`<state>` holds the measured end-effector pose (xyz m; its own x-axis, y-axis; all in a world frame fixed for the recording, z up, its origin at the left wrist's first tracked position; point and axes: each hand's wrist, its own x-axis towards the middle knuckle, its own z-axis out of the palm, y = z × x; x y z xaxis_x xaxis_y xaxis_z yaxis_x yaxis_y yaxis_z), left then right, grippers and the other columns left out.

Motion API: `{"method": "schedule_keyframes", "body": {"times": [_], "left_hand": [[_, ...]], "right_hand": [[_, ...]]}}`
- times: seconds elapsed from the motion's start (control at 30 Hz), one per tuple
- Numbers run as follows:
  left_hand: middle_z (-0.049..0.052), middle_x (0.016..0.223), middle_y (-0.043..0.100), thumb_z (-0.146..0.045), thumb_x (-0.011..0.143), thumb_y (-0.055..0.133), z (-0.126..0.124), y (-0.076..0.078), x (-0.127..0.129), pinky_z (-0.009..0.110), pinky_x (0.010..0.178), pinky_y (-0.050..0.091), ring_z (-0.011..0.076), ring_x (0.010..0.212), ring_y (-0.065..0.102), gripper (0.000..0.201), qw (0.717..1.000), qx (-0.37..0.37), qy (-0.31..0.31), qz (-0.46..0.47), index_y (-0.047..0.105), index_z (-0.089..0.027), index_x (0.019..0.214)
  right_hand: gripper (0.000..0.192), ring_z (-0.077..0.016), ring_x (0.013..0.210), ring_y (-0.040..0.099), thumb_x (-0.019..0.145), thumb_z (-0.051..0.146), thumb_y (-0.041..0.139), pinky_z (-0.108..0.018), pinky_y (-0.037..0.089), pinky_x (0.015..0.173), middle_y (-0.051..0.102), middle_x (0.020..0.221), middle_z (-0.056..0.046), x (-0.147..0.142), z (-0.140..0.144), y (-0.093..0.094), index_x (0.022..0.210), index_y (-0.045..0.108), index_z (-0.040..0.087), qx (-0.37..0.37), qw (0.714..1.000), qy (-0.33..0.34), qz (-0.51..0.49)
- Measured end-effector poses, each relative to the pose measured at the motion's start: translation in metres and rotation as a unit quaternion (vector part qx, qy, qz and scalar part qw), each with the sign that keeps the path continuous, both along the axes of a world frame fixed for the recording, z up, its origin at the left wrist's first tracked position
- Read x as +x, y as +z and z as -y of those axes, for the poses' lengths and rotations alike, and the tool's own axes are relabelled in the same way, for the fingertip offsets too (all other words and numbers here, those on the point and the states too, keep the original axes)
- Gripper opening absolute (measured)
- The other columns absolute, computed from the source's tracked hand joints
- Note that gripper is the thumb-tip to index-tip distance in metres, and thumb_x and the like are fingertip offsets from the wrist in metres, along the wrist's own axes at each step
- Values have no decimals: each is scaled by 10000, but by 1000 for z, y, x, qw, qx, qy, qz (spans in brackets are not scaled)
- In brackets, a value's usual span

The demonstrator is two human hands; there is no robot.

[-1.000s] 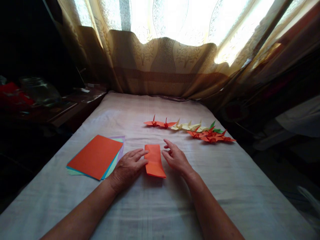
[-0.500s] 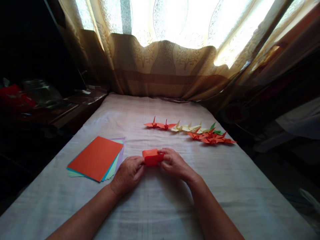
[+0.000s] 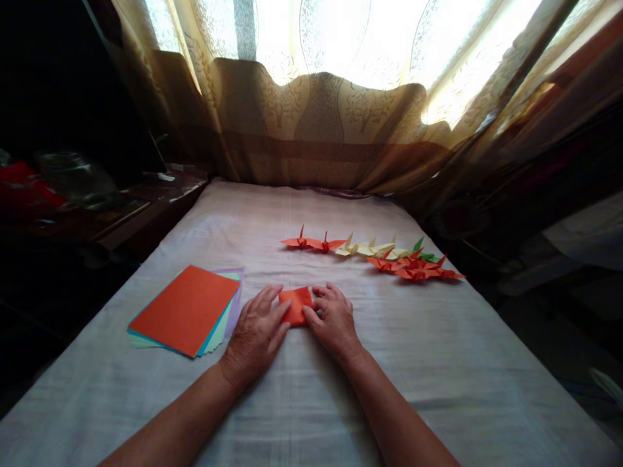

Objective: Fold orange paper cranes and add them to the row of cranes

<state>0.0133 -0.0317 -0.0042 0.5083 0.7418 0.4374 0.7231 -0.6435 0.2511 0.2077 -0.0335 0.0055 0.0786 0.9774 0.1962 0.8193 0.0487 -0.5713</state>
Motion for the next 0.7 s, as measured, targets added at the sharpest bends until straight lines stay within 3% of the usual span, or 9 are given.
{"method": "schedule_keyframes", "body": {"times": [0.07, 0.2, 0.47, 0.7], "left_hand": [[112, 1483, 483, -300, 965, 469, 4, 1, 2, 512, 1149, 308, 298, 1401, 384, 348, 998, 2, -31, -48, 592, -213, 1279], [90, 1449, 535, -435, 979, 469, 6, -1, 6, 516, 1188, 222, 276, 1384, 425, 493, 991, -28, -73, -105, 483, -210, 1416], [84, 1502, 473, -497, 979, 448, 4, -1, 5, 491, 1210, 145, 258, 1409, 396, 560, 985, -77, -83, -134, 426, -218, 1464], [77, 1512, 459, -499, 976, 449, 5, 1, 6, 497, 1215, 129, 259, 1421, 376, 569, 983, -96, -82, -132, 413, -223, 1472]], "right_hand": [[160, -319, 1330, 441, 812, 266, 641, -513, 323, 1071, 672, 1243, -85, -1, 1, 4, 671, 684, 204, -4, 1000, -6, 12], [146, -307, 1328, 449, 816, 252, 635, -494, 323, 1077, 663, 1260, -89, -2, 3, 5, 683, 667, 203, -2, 1000, -10, 25], [24, -298, 1334, 448, 792, 232, 652, -474, 327, 1081, 627, 1312, -102, -2, 3, 0, 799, 648, 209, -4, 999, -24, 41], [187, -301, 1317, 464, 784, 232, 632, -475, 331, 1077, 610, 1321, -127, -2, 2, -11, 968, 640, 200, 22, 998, -34, 55]]}}
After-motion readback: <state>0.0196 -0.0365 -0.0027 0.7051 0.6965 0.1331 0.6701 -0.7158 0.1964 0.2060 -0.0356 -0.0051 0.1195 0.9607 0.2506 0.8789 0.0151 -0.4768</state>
